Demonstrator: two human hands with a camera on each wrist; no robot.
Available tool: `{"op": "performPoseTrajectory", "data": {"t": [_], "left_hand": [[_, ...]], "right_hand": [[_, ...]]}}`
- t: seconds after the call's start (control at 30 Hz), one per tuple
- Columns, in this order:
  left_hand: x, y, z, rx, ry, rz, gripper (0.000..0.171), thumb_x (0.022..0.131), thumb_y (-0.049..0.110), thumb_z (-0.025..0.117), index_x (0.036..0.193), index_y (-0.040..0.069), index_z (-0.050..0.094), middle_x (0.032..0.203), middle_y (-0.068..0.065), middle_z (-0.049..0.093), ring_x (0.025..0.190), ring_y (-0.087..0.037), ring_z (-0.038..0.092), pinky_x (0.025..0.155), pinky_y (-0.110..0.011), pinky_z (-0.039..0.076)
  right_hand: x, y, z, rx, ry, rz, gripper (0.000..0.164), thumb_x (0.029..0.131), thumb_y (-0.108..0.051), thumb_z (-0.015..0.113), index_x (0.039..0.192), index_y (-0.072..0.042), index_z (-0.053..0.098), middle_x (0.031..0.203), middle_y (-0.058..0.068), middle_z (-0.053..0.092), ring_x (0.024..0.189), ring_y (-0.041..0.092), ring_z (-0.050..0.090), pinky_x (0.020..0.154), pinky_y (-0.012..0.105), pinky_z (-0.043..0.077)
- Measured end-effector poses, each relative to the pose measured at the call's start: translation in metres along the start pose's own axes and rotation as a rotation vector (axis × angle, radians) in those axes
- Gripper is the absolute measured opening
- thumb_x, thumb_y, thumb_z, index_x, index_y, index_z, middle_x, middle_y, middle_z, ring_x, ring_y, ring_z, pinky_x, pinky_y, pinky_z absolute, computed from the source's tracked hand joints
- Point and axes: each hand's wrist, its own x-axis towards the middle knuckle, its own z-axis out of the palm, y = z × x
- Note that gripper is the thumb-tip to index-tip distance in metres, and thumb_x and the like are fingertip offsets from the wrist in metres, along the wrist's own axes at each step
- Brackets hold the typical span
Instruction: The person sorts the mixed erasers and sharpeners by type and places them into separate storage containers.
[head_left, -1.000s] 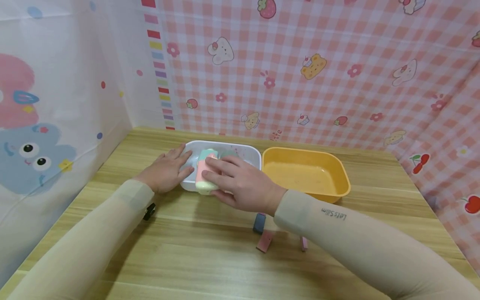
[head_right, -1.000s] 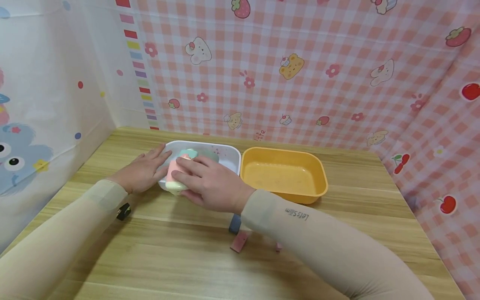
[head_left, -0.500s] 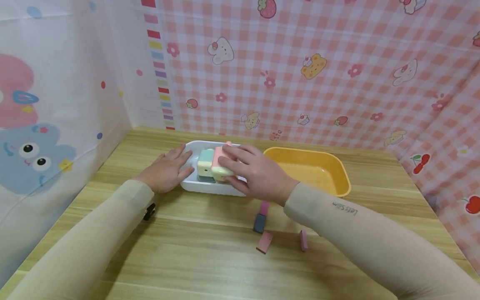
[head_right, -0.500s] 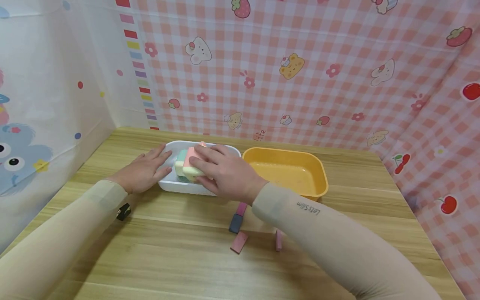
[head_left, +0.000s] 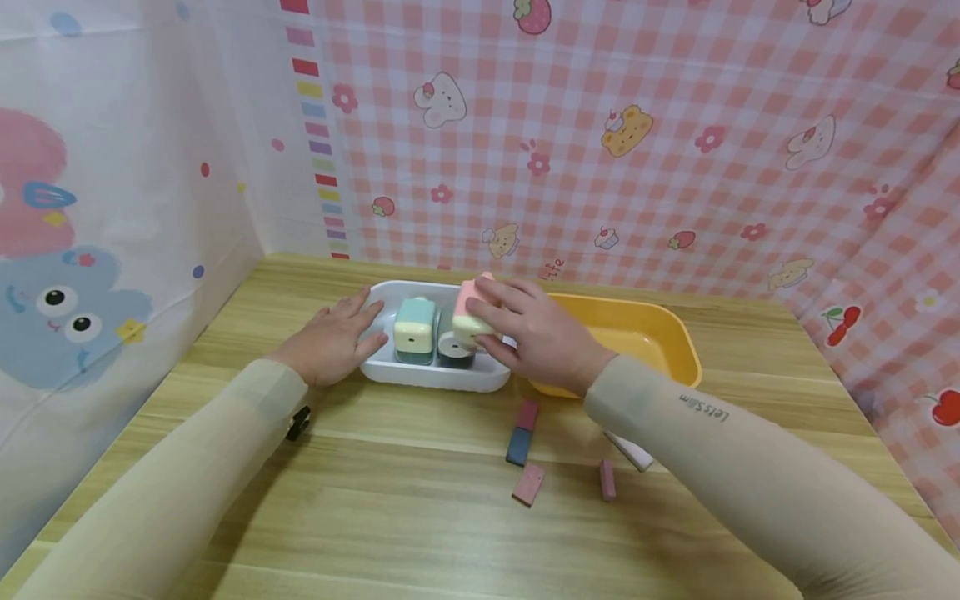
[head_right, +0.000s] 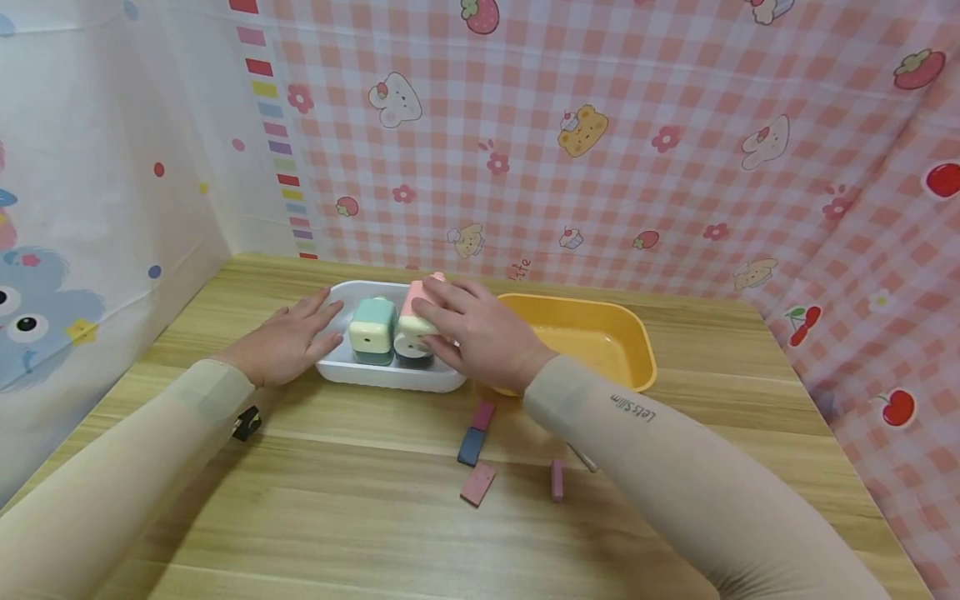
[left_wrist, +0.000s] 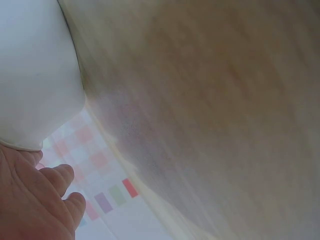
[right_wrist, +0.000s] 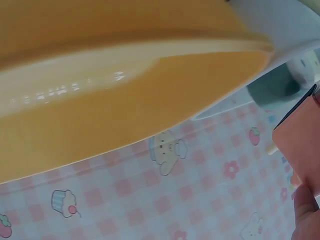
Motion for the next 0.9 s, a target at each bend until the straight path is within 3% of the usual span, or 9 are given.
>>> {"op": "performPoseTrajectory", "data": {"t": [0.4, 0.9], "left_hand": [[0.001, 0.0, 0.0, 0.001, 0.0, -0.005, 0.071, 0.113, 0.05, 0.033, 0.169, 0.007, 0.018, 0.177, -0.021, 0.003, 0.163, -0.043, 0.011, 0.129, -0.069, 0.012], [0.001, -0.001, 0.0, 0.008, -0.007, -0.004, 0.072, 0.113, 0.05, 0.032, 0.169, 0.007, 0.017, 0.177, -0.021, 0.003, 0.163, -0.043, 0.01, 0.129, -0.069, 0.012]], "right_hand": [[-0.008, 0.014, 0.001, 0.004, -0.074, 0.088, 0.05, 0.102, -0.029, 0.071, 0.148, -0.012, 0.062, 0.157, 0.016, 0.055, 0.141, 0.037, 0.054, 0.118, 0.05, 0.048], [-0.009, 0.013, 0.002, 0.039, -0.295, 0.208, 0.052, 0.106, -0.036, 0.065, 0.154, -0.019, 0.055, 0.165, 0.009, 0.047, 0.146, 0.033, 0.049, 0.121, 0.047, 0.045]]}}
